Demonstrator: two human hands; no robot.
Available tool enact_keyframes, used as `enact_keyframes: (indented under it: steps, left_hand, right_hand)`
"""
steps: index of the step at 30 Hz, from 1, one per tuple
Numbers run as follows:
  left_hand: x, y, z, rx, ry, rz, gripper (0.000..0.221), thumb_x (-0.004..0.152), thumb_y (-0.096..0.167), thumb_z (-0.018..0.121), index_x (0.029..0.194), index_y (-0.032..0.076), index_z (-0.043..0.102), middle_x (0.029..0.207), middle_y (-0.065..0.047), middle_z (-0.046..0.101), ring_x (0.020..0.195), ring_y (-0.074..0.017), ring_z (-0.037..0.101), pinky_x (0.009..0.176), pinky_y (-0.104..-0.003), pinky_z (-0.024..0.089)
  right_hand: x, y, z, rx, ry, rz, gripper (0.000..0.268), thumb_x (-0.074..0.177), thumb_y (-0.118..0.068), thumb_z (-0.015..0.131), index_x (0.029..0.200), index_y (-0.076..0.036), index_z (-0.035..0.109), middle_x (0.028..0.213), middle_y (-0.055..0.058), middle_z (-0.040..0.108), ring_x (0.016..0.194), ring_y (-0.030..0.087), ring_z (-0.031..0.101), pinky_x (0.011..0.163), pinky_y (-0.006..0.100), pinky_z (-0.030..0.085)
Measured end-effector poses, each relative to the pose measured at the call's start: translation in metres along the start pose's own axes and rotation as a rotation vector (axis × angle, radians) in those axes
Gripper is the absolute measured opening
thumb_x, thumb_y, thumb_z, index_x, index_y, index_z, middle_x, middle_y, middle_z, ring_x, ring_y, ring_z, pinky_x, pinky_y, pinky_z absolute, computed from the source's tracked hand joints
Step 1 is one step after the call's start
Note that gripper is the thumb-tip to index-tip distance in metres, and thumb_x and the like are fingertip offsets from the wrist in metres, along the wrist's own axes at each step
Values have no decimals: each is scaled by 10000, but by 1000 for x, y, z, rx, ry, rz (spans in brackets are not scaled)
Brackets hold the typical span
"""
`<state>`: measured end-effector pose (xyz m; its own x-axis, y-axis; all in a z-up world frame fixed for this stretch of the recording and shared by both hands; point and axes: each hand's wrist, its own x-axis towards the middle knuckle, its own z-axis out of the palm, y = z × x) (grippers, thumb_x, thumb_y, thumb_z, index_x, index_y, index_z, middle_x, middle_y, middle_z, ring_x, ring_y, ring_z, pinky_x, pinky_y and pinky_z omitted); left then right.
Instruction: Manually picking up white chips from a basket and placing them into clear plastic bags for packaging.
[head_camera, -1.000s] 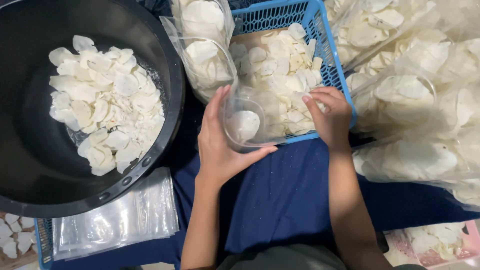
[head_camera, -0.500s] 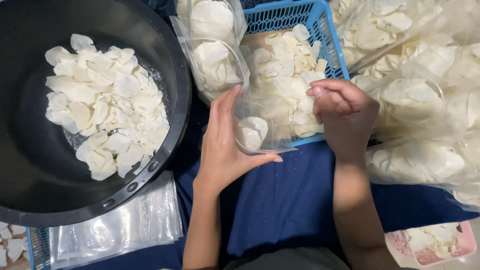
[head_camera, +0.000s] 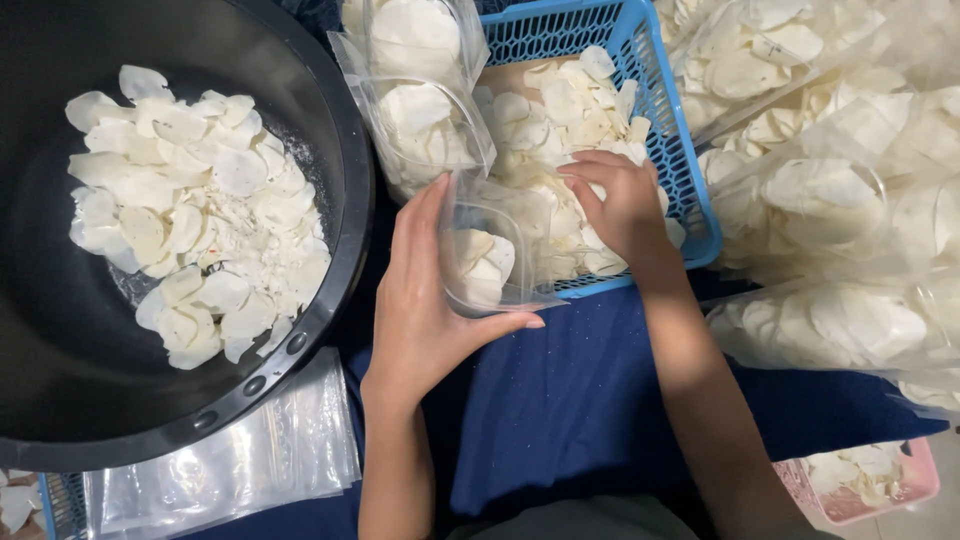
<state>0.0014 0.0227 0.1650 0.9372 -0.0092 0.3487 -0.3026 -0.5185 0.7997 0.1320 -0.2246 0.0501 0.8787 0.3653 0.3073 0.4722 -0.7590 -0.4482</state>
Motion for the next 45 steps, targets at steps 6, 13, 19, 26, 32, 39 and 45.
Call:
enact_keyframes:
  steps: [6, 13, 19, 26, 32, 39, 45]
  left_hand:
    - [-2, -2, 9, 4, 0, 22, 1286, 520, 410, 1010, 1517, -19, 321, 1523, -214, 481, 1381, -382, 567, 1143, -448, 489]
    - [-4, -2, 18, 63, -4, 13, 1366, 504, 470, 1008, 1545, -10, 264, 1539, -216, 467, 1384, -383, 563, 1121, -454, 497]
    - [-4, -4, 15, 13, 13, 22, 1382, 517, 422, 1025, 1559, -17, 230, 1532, -245, 476, 1385, -389, 573, 1137, -445, 506]
    - [-5, -4, 12, 10, 18, 18, 1370, 532, 431, 1015, 1561, -17, 229, 1535, -241, 466, 1365, -392, 576, 1128, -454, 504]
    - [-5, -5, 13, -9, 14, 4, 1382, 525, 413, 1018, 1570, 1, 213, 1542, -232, 464, 1378, -381, 572, 1130, -442, 503]
    - [-4, -4, 16, 0, 8, 18, 1377, 530, 431, 1011, 1562, -22, 220, 1573, -244, 434, 1407, -390, 555, 1154, -448, 493]
    - [-4, -6, 17, 19, 5, 21, 1383, 536, 443, 1012, 1563, -31, 216, 1560, -250, 445, 1395, -390, 563, 1135, -445, 502]
  right_hand:
    - [-9, -36, -30, 328, 316, 123, 74, 905, 29, 760, 968, 65, 742, 993, 105, 661, 868, 190, 542, 797, 286, 461]
    - [-11, -114, -106, 595, 507, 185, 236, 982, 140, 686, 1209, 121, 629, 968, 201, 716, 756, 151, 638, 686, 185, 492]
    - [-7, -131, -111, 632, 70, -19, 134, 971, -36, 698, 1039, 73, 733, 1062, 154, 731, 560, 49, 347, 520, 174, 262]
    - [-13, -22, -47, 209, 165, 103, 145, 910, 43, 740, 1053, 52, 761, 1006, 141, 680, 759, 165, 543, 621, 256, 430]
    - [-27, 9, -18, 61, 193, 56, 220, 760, -34, 860, 909, 74, 739, 1026, 158, 665, 909, 284, 617, 795, 362, 499]
    - [-16, -77, -93, 352, 348, 83, 180, 966, 137, 700, 1145, 159, 705, 875, 176, 641, 687, 185, 532, 596, 247, 436]
    - [-17, -135, -112, 546, 249, -8, 187, 943, 61, 741, 1129, 54, 738, 860, 65, 647, 619, 78, 390, 571, 208, 314]
